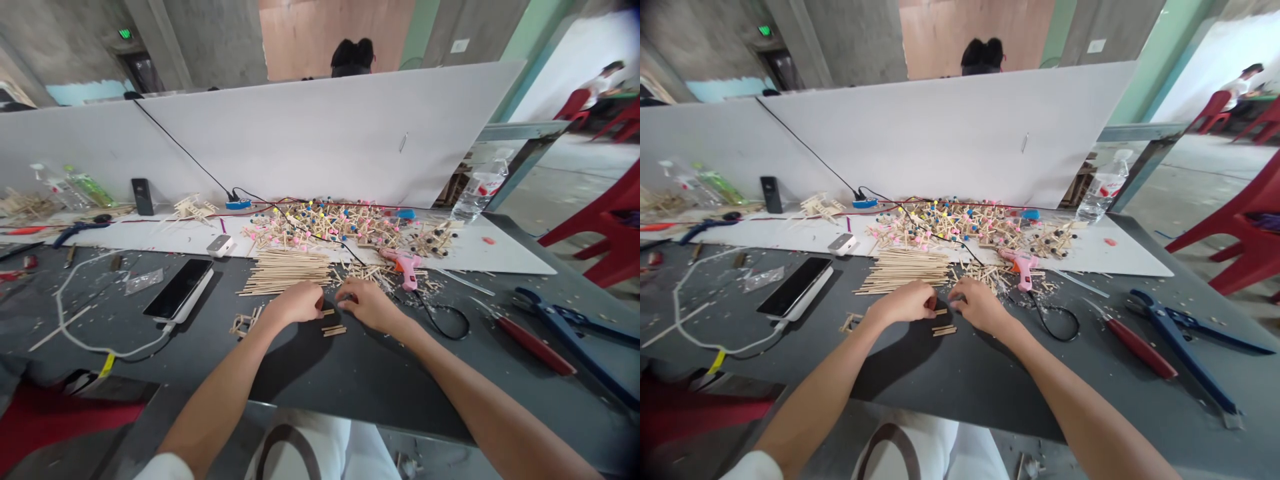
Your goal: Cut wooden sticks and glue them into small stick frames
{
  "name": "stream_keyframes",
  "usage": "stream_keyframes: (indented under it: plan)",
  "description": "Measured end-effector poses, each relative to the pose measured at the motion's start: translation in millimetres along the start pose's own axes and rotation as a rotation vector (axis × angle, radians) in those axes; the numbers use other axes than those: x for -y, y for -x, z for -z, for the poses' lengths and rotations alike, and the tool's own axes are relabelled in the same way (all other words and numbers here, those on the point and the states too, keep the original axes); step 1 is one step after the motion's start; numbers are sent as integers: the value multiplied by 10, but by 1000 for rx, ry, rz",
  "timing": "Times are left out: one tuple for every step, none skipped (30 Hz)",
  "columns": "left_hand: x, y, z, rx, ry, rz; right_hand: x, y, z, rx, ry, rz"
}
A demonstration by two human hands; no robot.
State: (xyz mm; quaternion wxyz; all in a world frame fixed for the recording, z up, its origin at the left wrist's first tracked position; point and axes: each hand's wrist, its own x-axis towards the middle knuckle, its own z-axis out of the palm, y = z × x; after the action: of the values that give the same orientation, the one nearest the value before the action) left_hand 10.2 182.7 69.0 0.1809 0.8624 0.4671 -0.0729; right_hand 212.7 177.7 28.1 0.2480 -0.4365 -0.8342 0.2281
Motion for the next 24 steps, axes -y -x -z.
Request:
stream_keyframes:
  plan:
    - [-2, 3, 2, -2, 0, -4, 2, -2, -28, 41, 18, 12]
    - [-4, 6, 5, -4, 0, -8, 4, -4, -52, 68, 32, 16]
    - [-7, 8, 8, -3, -1, -11, 7, -6, -72, 84, 42, 16]
    - [-11, 10, 11, 0, -2, -13, 10, -7, -89, 91, 50, 12]
    - [-14, 11, 13, 2, -3, -14, 13, -8, -102, 89, 56, 6]
    - [-16, 11, 14, 3, -5, -15, 16, -9, -114, 85, 60, 1]
    - [-16, 11, 15, 2, -7, -17, 19, -9, -124, 83, 61, -1]
    - [-16, 10, 14, 2, -8, -18, 21, -10, -133, 83, 57, 3]
    - [-14, 9, 12, -1, -11, -19, 22, -11, -142, 84, 51, 8]
    - [-12, 8, 10, -5, -12, -19, 22, -12, -151, 84, 44, 12]
    - [-9, 8, 8, -9, -14, -18, 21, -14, -157, 81, 36, 13]
    - [-7, 8, 6, -11, -15, -17, 19, -17, -161, 70, 26, 7]
    - [-6, 9, 4, -11, -16, -16, 18, -20, -162, 51, 14, -4]
    - [-5, 10, 3, -11, -15, -15, 16, -24, -157, 28, -3, -21]
    - [-6, 12, 2, -11, -15, -13, 14, -28, -145, 2, -23, -42]
    - [-7, 14, 1, -12, -14, -10, 12, -31, -128, -20, -47, -65]
    - [-8, 16, 0, -14, -12, -8, 11, -34, -104, -35, -75, -85]
    - [-10, 19, 0, -15, -9, -5, 9, -36, -76, -39, -109, -101]
    - [-11, 20, -1, -15, -6, -1, 7, -36, -45, -36, -148, -119]
    - [-11, 22, -2, -13, -3, 2, 5, -36, -12, -29, -196, -139]
    - [-10, 22, -3, -10, 0, 3, 2, -34, 19, -25, -251, -165]
    - [-9, 22, -4, -9, 0, 2, -2, -31, 49, -28, -306, -195]
    - [-7, 20, -4, -10, -2, 1, -4, -28, 76, -39, -351, -223]
    - [-6, 19, -4, -10, -3, 2, -5, -24, 101, -63, -379, -244]
